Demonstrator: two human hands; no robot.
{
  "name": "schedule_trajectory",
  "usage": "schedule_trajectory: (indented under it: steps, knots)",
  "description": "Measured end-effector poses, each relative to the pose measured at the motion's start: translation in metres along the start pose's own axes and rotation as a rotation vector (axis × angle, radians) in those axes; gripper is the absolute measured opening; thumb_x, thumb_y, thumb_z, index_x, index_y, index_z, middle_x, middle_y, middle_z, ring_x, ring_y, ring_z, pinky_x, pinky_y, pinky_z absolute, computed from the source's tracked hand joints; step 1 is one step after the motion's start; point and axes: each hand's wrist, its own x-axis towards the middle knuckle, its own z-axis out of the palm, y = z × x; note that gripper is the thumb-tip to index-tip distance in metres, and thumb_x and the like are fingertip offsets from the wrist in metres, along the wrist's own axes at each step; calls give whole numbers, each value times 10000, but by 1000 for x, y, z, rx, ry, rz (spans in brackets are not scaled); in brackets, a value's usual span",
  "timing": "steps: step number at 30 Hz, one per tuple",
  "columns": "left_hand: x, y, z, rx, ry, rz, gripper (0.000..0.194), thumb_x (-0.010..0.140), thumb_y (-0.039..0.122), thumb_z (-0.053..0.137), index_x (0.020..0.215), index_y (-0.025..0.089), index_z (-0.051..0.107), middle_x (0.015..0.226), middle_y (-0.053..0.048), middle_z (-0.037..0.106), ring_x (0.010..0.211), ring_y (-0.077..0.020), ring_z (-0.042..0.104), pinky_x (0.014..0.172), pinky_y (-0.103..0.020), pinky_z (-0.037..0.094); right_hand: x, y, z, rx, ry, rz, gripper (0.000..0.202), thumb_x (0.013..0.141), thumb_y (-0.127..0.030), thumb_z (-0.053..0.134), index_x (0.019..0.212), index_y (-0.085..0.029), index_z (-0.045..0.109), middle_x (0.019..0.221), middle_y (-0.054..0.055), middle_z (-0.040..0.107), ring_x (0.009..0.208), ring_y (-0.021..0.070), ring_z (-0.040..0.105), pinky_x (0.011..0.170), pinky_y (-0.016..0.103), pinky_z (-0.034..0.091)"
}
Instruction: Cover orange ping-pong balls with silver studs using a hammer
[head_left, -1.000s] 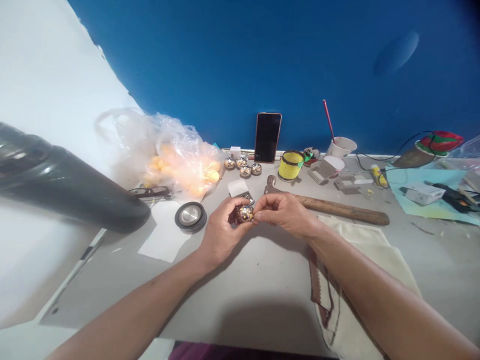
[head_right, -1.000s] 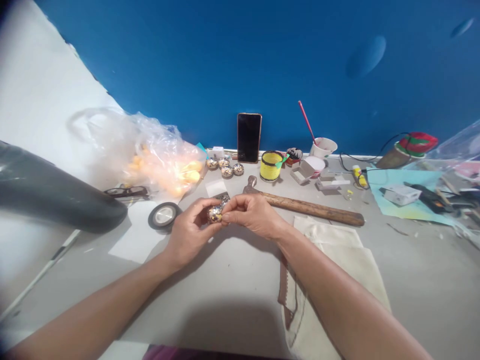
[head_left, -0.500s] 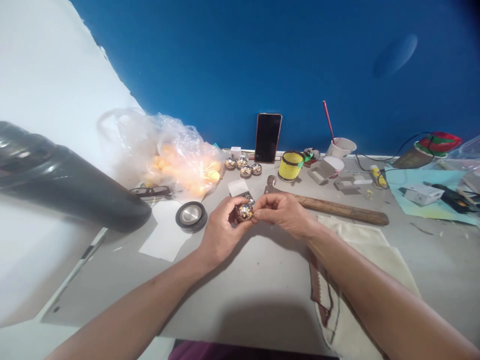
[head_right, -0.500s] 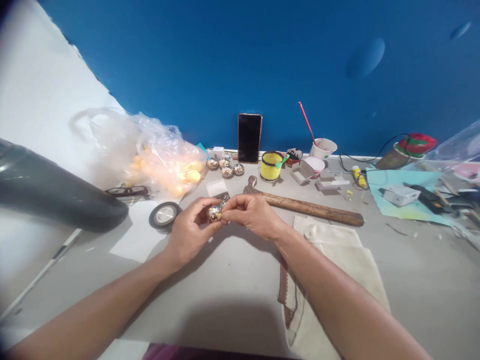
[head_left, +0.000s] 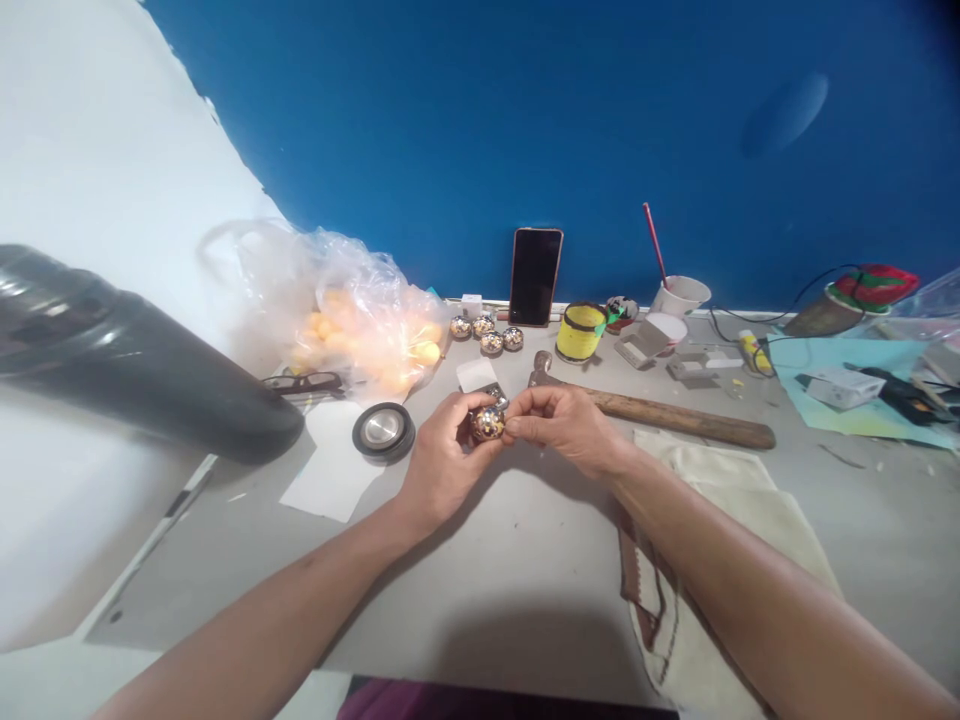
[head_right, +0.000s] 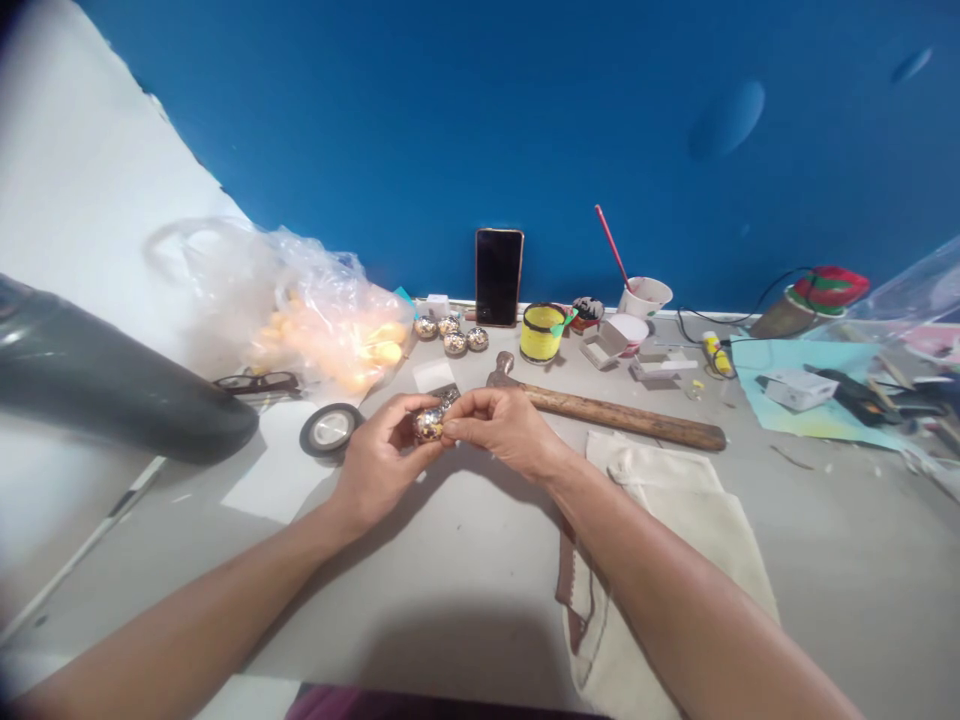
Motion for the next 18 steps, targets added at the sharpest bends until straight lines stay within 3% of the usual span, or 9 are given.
schedule_trajectory:
  steps: [10, 18]
  knots:
    - [-1, -6, 0, 85, 31, 83, 306, 826, 338, 782, 1089, 215, 683, 967, -37, 697, 799, -178, 663, 731, -295, 533, 0, -3, 1, -46, 23, 37, 193, 645, -327, 802, 711, -165, 721, 657, 18, 700, 557, 98, 496, 529, 243, 351]
    - [-3, 2, 1, 111, 76, 124, 241, 804, 284, 780, 1015, 206, 692, 911, -28, 694, 745, -156, 633, 685, -274, 520, -1, -3, 3, -63, 2, 25, 205, 654, -311, 790, 680, -182, 633, 627, 6, 676, 539, 95, 489, 516, 235, 366]
